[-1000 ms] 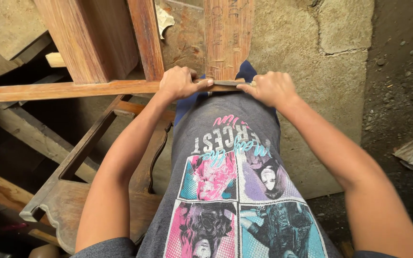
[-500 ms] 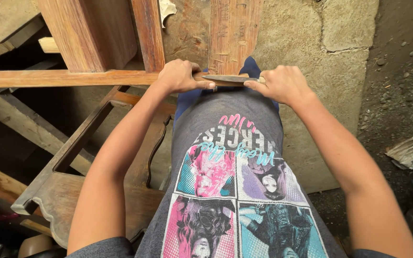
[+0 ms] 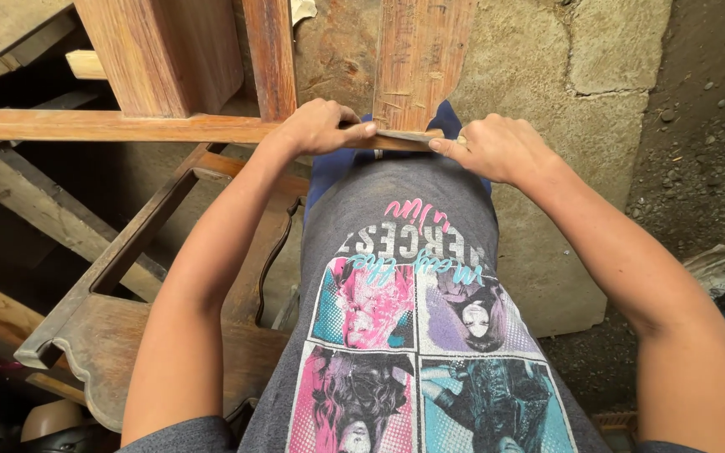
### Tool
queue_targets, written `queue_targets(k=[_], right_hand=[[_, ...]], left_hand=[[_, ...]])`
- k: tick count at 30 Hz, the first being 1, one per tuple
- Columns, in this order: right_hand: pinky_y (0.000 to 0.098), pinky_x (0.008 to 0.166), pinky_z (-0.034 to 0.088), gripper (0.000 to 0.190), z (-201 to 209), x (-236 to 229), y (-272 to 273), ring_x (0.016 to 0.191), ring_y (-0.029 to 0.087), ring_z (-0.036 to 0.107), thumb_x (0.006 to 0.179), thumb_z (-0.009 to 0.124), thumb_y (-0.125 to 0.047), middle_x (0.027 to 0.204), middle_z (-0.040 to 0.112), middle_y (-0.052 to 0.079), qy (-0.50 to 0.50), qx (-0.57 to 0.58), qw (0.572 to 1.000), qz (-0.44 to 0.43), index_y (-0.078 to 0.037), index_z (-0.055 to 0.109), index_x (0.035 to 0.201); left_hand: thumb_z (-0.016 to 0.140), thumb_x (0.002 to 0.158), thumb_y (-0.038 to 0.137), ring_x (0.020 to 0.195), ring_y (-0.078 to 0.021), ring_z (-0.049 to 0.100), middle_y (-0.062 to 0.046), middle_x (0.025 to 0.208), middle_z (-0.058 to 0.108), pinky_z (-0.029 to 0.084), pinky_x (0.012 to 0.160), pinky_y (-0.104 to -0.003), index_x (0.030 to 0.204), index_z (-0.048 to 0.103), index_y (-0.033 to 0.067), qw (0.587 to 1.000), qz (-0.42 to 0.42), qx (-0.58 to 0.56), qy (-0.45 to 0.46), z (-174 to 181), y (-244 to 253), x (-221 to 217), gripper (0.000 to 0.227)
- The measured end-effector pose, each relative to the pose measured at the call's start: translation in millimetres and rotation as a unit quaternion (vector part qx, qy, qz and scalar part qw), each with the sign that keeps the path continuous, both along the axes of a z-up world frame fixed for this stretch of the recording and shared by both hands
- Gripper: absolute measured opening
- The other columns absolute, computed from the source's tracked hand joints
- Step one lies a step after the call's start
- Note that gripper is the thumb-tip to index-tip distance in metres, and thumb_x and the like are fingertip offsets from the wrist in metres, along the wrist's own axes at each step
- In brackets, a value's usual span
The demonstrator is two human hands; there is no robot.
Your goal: The person smooths the wooden frame of a chair using a metal file and a hammer. They repeatedly file the wood and tap it with the hammer to shape or smooth the surface. Finally, they wipe the wood with a cloth.
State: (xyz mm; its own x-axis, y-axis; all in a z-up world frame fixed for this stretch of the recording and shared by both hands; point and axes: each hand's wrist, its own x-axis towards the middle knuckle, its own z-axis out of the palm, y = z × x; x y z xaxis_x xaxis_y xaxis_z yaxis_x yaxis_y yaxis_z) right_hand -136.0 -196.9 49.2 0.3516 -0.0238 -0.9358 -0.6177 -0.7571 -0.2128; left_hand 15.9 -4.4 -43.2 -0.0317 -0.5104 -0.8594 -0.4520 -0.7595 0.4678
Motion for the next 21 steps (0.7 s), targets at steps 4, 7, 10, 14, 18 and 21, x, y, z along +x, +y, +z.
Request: queue_targets(k=[4,7,10,14,18,21], right_hand=[[0.0404,0.071,0.043,0.07,-4,3,3,0.084,0.035,0.059,0.078,0.025,-0.069,0.074,0.062,0.018,0.012,-0.001,1.0,0.006,-0.011,0.063,0.071],[0.0395,0.072,0.043,0.071,-8,-5,9,0.084,0.033,0.06,0.078,0.024,-0.071,0.076,0.062,0.018,0.009,-0.024,1.0,0.013,-0.013,0.064,0.073],[0.0399,0.068,0.046,0.07,-15,-22,22,0.079,0.034,0.062,0.08,0.023,-0.07,0.074,0.062,0.019,-0.048,-0.072,0.996,0.019,-0.012,0.063,0.077],[0.0394,0.06,0.048,0.063,-25,-44,44,0.066,0.033,0.063,0.084,0.028,-0.066,0.064,0.061,0.017,-0.146,-0.159,0.976,0.012,-0.01,0.057,0.075],[0.0429,0.061,0.047,0.068,-32,-43,39,0.071,0.035,0.062,0.083,0.025,-0.071,0.064,0.061,0.019,-0.118,-0.121,0.983,-0.071,-0.012,0.058,0.073],[0.0434,0.073,0.044,0.069,-19,-16,15,0.088,0.038,0.057,0.078,0.028,-0.071,0.079,0.062,0.021,0.009,-0.018,0.995,-0.098,-0.013,0.063,0.072]], left_hand=[[0.047,0.072,0.061,0.094,-0.0308,0.055,-0.01,0.088,0.063,0.043,0.082,-0.043,0.096,0.063,0.0217,1.0,-0.007,-0.004,0.002,9,-4,3,0.049],[0.046,0.071,0.064,0.091,-0.0281,0.057,-0.007,0.084,0.064,0.044,0.08,-0.04,0.092,0.064,0.0245,1.0,-0.011,0.001,-0.028,19,-7,5,0.049],[0.046,0.07,0.063,0.09,-0.0294,0.057,-0.009,0.082,0.063,0.045,0.079,-0.041,0.088,0.065,0.0227,0.999,-0.003,0.002,-0.032,24,-9,5,0.048],[0.045,0.07,0.065,0.089,-0.0316,0.057,-0.013,0.081,0.063,0.045,0.078,-0.042,0.087,0.065,0.0203,0.999,-0.012,-0.005,-0.041,29,-10,5,0.052],[0.031,0.074,0.068,0.095,-0.0357,0.054,-0.017,0.088,0.062,0.041,0.083,-0.046,0.09,0.065,0.0133,0.999,0.043,0.012,0.01,-16,7,-3,0.067],[0.017,0.071,0.077,0.097,-0.0369,0.052,-0.017,0.085,0.061,0.04,0.083,-0.046,0.077,0.064,0.0149,0.997,0.052,0.025,0.041,4,0,9,0.078]])
